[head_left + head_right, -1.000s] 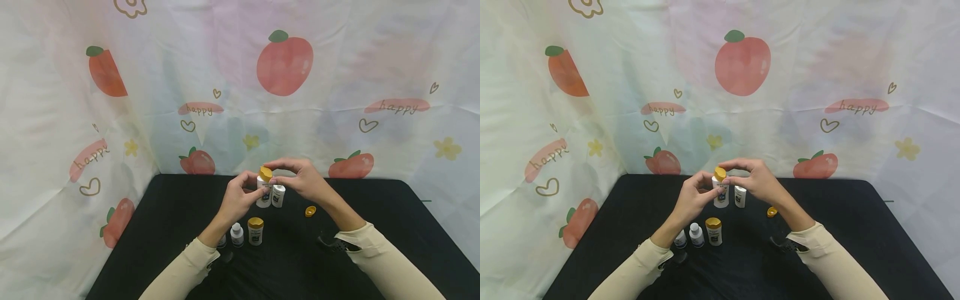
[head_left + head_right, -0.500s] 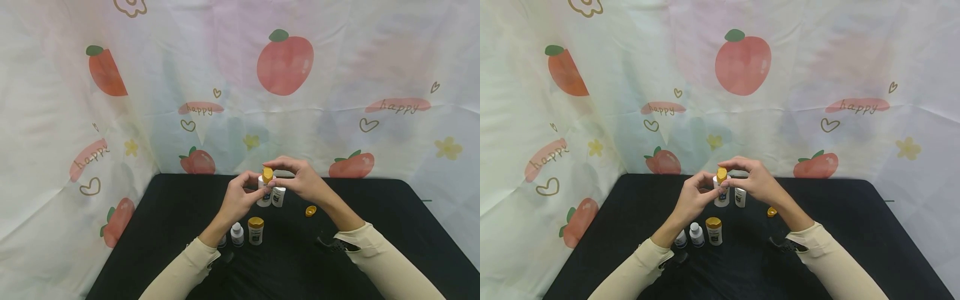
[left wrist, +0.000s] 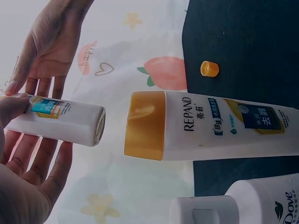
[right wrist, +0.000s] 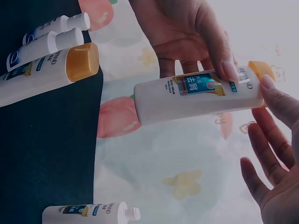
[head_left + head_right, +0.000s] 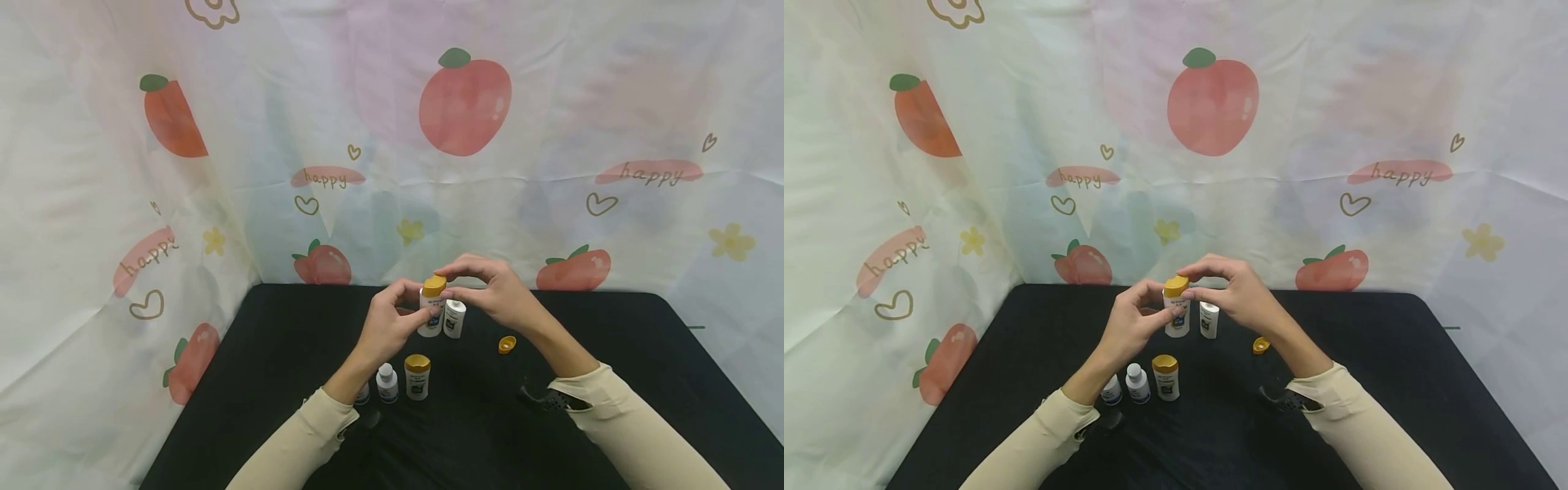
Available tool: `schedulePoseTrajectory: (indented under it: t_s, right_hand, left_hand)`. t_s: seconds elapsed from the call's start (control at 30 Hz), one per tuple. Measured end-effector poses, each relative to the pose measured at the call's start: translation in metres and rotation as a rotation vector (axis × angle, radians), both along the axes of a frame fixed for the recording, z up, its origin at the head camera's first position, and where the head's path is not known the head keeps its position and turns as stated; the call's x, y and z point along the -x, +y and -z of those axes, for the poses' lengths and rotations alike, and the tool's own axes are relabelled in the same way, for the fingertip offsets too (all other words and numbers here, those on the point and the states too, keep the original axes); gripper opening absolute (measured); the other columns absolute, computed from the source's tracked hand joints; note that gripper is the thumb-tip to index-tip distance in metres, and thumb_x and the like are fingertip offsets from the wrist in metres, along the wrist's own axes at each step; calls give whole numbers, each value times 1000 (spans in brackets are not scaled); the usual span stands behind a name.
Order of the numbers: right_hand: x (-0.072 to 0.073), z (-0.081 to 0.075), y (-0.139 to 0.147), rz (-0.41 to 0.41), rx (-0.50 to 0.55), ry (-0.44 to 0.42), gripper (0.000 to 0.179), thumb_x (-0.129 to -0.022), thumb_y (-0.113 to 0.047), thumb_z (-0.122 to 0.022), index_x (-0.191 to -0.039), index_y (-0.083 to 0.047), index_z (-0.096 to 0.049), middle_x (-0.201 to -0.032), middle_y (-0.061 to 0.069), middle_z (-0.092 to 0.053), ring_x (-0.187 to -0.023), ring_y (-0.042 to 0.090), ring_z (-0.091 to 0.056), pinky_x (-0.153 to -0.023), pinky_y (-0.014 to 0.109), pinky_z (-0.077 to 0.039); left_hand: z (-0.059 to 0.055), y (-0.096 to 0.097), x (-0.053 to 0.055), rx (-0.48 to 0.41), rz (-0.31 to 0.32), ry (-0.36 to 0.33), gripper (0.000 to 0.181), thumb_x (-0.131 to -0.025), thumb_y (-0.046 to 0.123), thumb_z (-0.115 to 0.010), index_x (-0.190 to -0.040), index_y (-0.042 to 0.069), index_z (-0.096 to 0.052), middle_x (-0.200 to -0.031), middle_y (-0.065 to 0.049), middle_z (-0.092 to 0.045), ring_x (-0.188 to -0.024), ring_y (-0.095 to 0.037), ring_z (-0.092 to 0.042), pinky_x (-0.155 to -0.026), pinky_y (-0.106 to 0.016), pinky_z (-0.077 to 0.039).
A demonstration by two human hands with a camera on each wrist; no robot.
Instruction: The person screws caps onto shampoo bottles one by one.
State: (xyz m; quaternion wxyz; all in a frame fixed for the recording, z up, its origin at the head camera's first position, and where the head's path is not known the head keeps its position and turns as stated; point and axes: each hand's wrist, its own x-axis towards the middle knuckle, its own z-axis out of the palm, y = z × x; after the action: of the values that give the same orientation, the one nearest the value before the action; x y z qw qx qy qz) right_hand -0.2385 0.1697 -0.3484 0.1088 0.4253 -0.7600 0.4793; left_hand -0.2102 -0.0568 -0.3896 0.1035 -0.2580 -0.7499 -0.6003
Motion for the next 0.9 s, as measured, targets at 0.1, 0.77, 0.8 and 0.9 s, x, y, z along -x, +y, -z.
schedulePoseTrajectory:
  t_s: [0.1, 0.77, 0.8, 0.9]
  right_hand:
    - [0, -1, 0, 0, 6, 0, 38, -87, 5, -75, -121, -13, -72, -113, 0, -68, -107, 13, -65, -98, 27, -51]
    - [-3, 0, -7, 98, -11, -83, 31, -86, -2, -79, -112, -14, -69, -109, -2, -69, -107, 11, -66, -99, 25, -50]
    - [-3, 0, -7, 102, -13, -84, 30, -87, -3, -80, -112, -14, -68, -109, -2, -69, -107, 11, -66, -99, 26, -50]
    - [-3, 0, -9, 103, -10, -70, 29, -87, -4, -80, -111, -14, -67, -108, -1, -68, -106, 16, -67, -99, 29, -51]
  left_hand:
    - [1, -1, 0, 13, -5, 5, 30, -88, 16, -82, -114, 12, -68, -103, -4, -69, -94, -16, -68, -82, -36, -60]
    - [1, 1, -1, -21, -16, -13, 30, -87, 10, -82, -112, 8, -67, -105, -9, -69, -97, -23, -68, -82, -38, -60]
    - [1, 1, -1, -19, -15, -8, 29, -87, 11, -82, -111, 8, -67, -104, -8, -69, -96, -22, -68, -82, -37, -60]
    - [1, 1, -1, -9, -15, 11, 27, -88, 14, -82, -110, 10, -67, -103, -6, -69, -95, -19, -68, -81, -33, -60]
